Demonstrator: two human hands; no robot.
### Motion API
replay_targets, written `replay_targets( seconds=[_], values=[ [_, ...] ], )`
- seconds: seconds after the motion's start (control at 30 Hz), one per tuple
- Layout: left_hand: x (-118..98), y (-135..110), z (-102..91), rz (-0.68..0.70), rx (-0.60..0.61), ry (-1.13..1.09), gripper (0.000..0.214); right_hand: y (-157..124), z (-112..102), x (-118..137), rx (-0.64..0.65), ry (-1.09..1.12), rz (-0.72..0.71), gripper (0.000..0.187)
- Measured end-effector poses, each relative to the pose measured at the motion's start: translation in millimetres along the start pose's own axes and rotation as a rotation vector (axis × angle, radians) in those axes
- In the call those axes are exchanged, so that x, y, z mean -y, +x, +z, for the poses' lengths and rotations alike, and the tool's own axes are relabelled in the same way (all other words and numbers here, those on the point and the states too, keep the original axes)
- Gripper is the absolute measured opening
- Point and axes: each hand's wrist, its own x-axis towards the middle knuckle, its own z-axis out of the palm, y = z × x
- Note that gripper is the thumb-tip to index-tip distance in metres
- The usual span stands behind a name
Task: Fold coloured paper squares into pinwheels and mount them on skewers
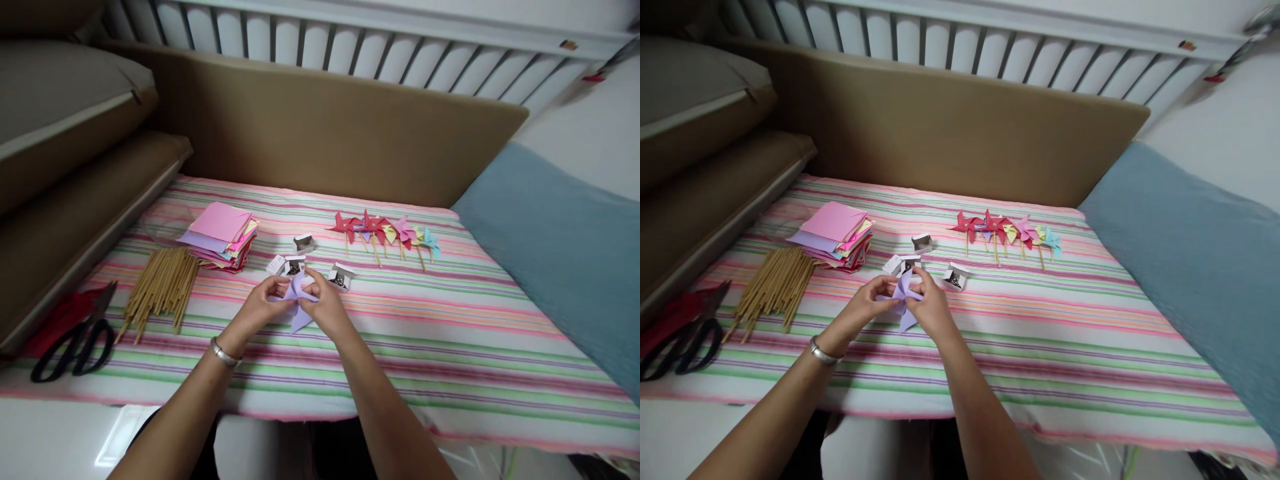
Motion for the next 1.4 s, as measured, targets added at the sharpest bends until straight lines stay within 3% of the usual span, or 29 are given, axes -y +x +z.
replay_targets(
  seconds=[0.1,0.23,0.37,0.63,0.77,1.03,1.2,1.4],
  values=[
    [-0.4,-2.9,4.5,-0.033,-0.046,-0.204,0.053,4.3,0.4,-0.9,-0.099,0.202,0.107,0.071],
    [9.7,-4.4,14.8,-0.100,-0.001,-0.412,0.038,4.9,5.4,-0.5,-0.179,0.410,0.156,0.076],
    [19.0,-2.6,21.4,-0.117,-0.052,-0.441,0.026,2.0,13.4,0.1,-0.204,0.504,0.158,0.073],
    [20.2,-0.7,20.2,-0.129,-0.149,-0.452,0.025,-0.4,23.8,-0.8,-0.167,0.569,0.168,0.057],
    [14.5,1.9,10.6,-0.147,-0.218,-0.425,0.023,-1.5,21.7,-1.7,-0.138,0.375,0.086,0.054],
    [1.8,4.3,-11.5,-0.141,-0.317,-0.453,0.022,-14.4,13.1,-5.5,-0.024,-0.270,-0.365,0.029],
    [1.5,5.4,-17.8,-0.202,-0.334,-0.458,0.022,-14.9,12.7,-6.8,0.002,-0.453,-0.390,0.029],
    [1.9,7.8,-22.7,-0.252,-0.344,-0.469,0.023,-15.0,11.5,-5.4,0.043,-0.521,-0.453,0.036]
  ],
)
